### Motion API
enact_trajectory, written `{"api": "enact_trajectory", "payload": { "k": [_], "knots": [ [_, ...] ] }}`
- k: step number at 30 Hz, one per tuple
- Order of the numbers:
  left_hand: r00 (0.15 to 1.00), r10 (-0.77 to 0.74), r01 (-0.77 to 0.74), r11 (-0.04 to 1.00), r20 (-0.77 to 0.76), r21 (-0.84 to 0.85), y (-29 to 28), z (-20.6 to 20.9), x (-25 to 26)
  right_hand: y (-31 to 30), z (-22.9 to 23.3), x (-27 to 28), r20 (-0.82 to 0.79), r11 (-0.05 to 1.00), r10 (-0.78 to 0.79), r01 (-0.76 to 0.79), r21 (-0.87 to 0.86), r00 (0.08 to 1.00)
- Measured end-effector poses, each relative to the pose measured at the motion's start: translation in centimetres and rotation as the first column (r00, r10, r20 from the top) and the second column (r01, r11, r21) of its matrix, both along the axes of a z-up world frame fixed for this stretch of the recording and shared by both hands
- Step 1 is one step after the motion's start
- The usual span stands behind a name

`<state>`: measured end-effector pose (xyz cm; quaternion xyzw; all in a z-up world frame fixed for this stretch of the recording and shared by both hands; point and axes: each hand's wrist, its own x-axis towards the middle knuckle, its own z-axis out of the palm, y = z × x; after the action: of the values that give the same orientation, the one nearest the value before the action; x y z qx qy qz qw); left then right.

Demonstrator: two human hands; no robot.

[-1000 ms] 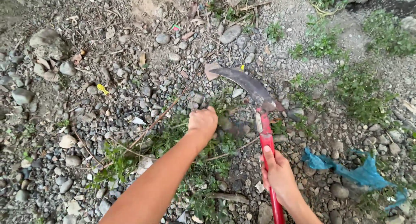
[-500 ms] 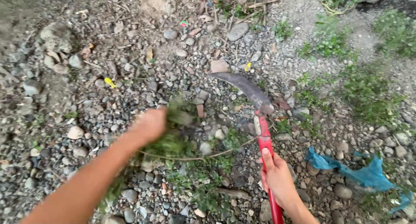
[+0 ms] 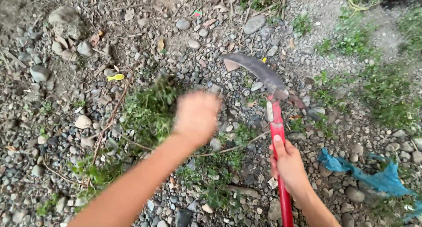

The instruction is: Cutting and gathering weeds from a garden area using a sickle

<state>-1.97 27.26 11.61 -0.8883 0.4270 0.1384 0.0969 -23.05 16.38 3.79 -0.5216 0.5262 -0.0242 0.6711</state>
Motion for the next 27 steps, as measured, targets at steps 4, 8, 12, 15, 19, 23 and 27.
{"api": "enact_trajectory", "payload": {
  "k": [4, 8, 12, 15, 19, 23, 27],
  "knots": [
    [0.868, -0.373, 0.325, 0.926, -0.328, -0.192, -1.9, -6.9, -4.9, -0.1, -0.7, -0.5, 0.001, 0.999, -0.006, 0.005, 0.041, 1.0],
    [0.844, -0.442, 0.411, 0.897, -0.303, -0.163, -2.9, -11.9, -5.6, 0.8, -1.9, -2.0, 0.004, 1.0, 0.009, -0.01, 0.018, 1.0],
    [0.848, -0.446, 0.418, 0.895, -0.285, -0.156, -4.3, -14.5, -5.6, 0.9, -3.6, -3.8, 0.053, 1.0, -0.001, -0.001, 0.025, 0.999],
    [0.876, -0.302, 0.312, 0.949, -0.375, -0.036, -4.4, -11.1, -5.4, 1.2, -3.4, -4.1, 0.019, 1.0, 0.011, -0.012, 0.005, 1.0],
    [0.915, -0.312, 0.269, 0.944, -0.256, -0.189, -3.2, -16.3, -3.2, 1.7, -4.0, -4.4, 0.052, 0.998, 0.048, -0.046, -0.049, 0.997],
    [0.95, -0.294, 0.269, 0.943, -0.11, -0.197, 0.1, -16.8, -0.5, 2.8, -4.2, -4.2, 0.034, 0.997, 0.072, -0.07, -0.037, 0.997],
    [0.958, -0.193, 0.163, 0.975, -0.212, -0.151, 4.6, -12.2, -0.1, 3.7, -3.2, -4.0, -0.015, 0.992, 0.126, -0.126, -0.016, 0.992]
  ]
}}
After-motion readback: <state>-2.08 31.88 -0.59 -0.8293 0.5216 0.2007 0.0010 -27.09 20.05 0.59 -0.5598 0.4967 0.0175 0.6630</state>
